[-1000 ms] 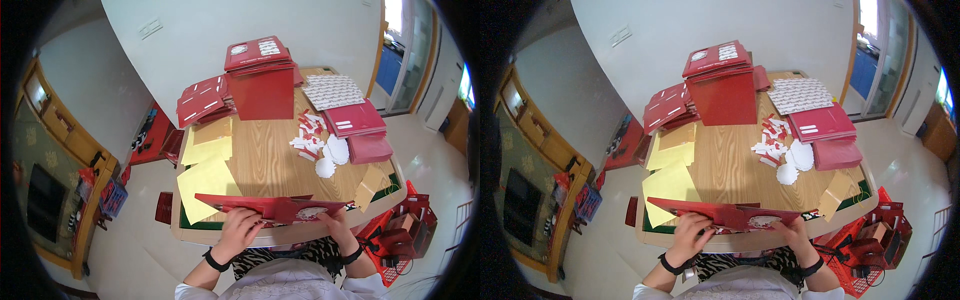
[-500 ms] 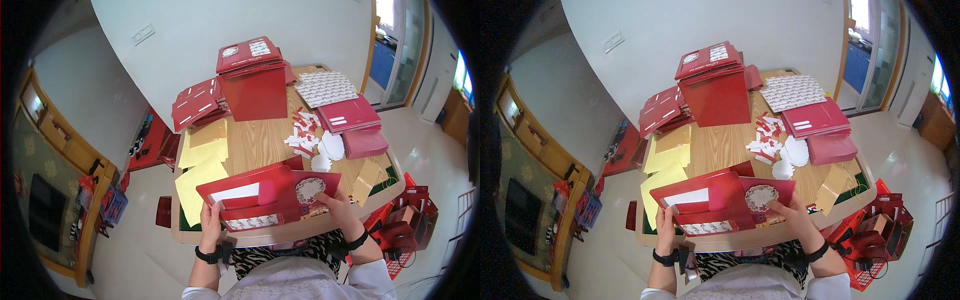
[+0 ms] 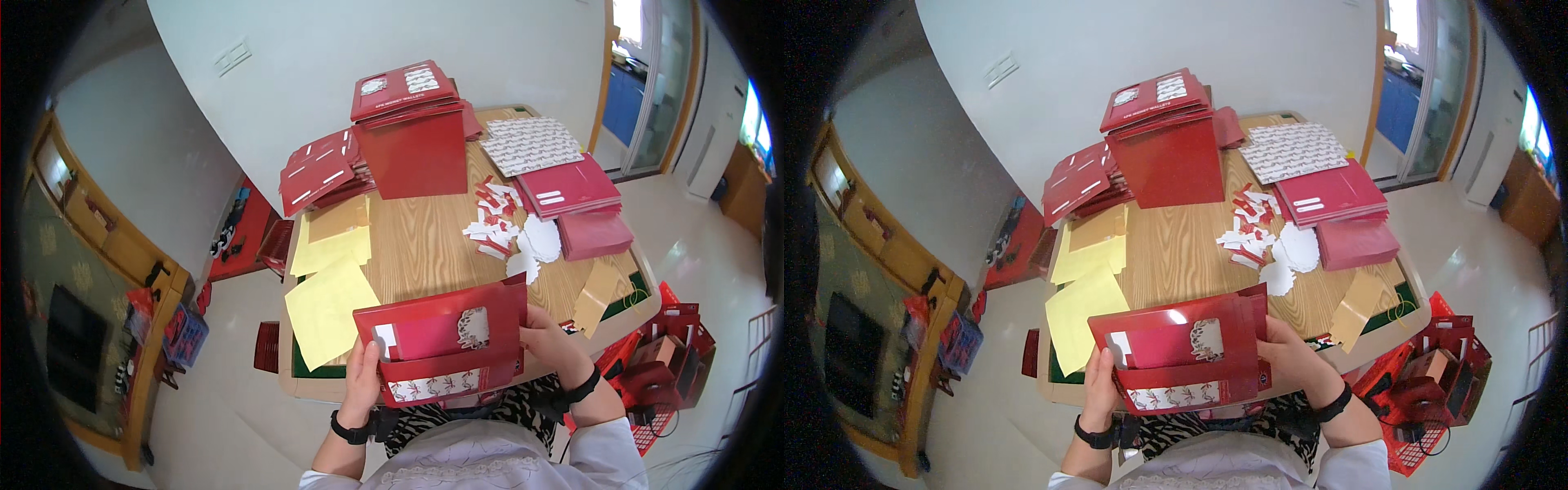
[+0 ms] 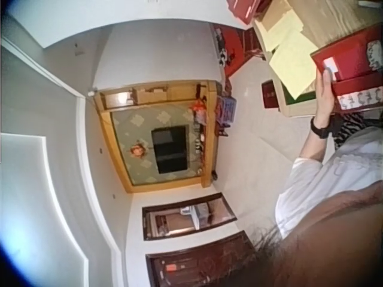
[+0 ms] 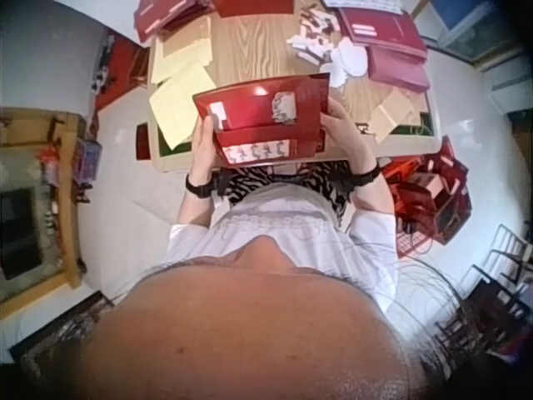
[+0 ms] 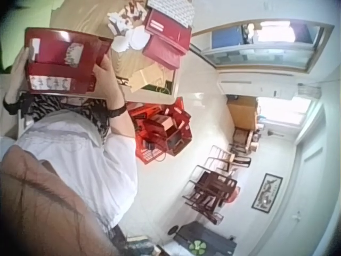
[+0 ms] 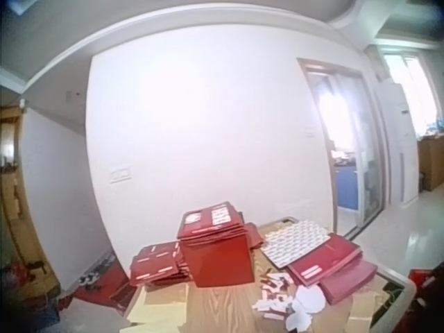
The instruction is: The recorder is assembling and organizing red gift folders or wallets at a table.
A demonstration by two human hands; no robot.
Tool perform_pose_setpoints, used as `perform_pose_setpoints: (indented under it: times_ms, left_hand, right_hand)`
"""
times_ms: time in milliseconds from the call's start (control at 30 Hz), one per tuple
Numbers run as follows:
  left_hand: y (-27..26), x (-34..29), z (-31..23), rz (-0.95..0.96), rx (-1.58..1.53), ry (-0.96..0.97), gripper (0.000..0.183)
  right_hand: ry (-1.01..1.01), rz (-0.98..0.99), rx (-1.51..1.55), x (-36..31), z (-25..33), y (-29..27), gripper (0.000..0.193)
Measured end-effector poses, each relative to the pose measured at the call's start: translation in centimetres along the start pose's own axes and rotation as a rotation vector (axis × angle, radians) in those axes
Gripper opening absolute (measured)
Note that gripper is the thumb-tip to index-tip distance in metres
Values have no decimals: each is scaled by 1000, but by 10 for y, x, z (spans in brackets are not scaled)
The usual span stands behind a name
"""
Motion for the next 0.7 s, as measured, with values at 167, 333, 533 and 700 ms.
perform_pose_setpoints:
  times_ms: [167,333,533,700]
  left_hand:
    - [3,-4,-4,-116,5,-4,36]
    - [4,-6,-3,-152,-29,10,38]
    - [-3,-9,10,-170,-98,-24,50]
    - [-8,-9,14,-137,-145,-29,52]
  right_hand:
    - [229,-58,99,-5,-9,-11,32]
    - [-116,-107,2,-3,-1,-5,28]
    - [-148,-48,11,-4,-3,1,32]
    - [-145,0,-1,-5,-1,-1,32]
Point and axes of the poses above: each hand's wrist, its own x-axis towards the middle knuckle, its own y-axis out of the palm, z = x × y, the point moved 3 cm from there along x, towards the middle knuckle, and after that the axes turned 9 degrees about -x, right-handed, at the moved point
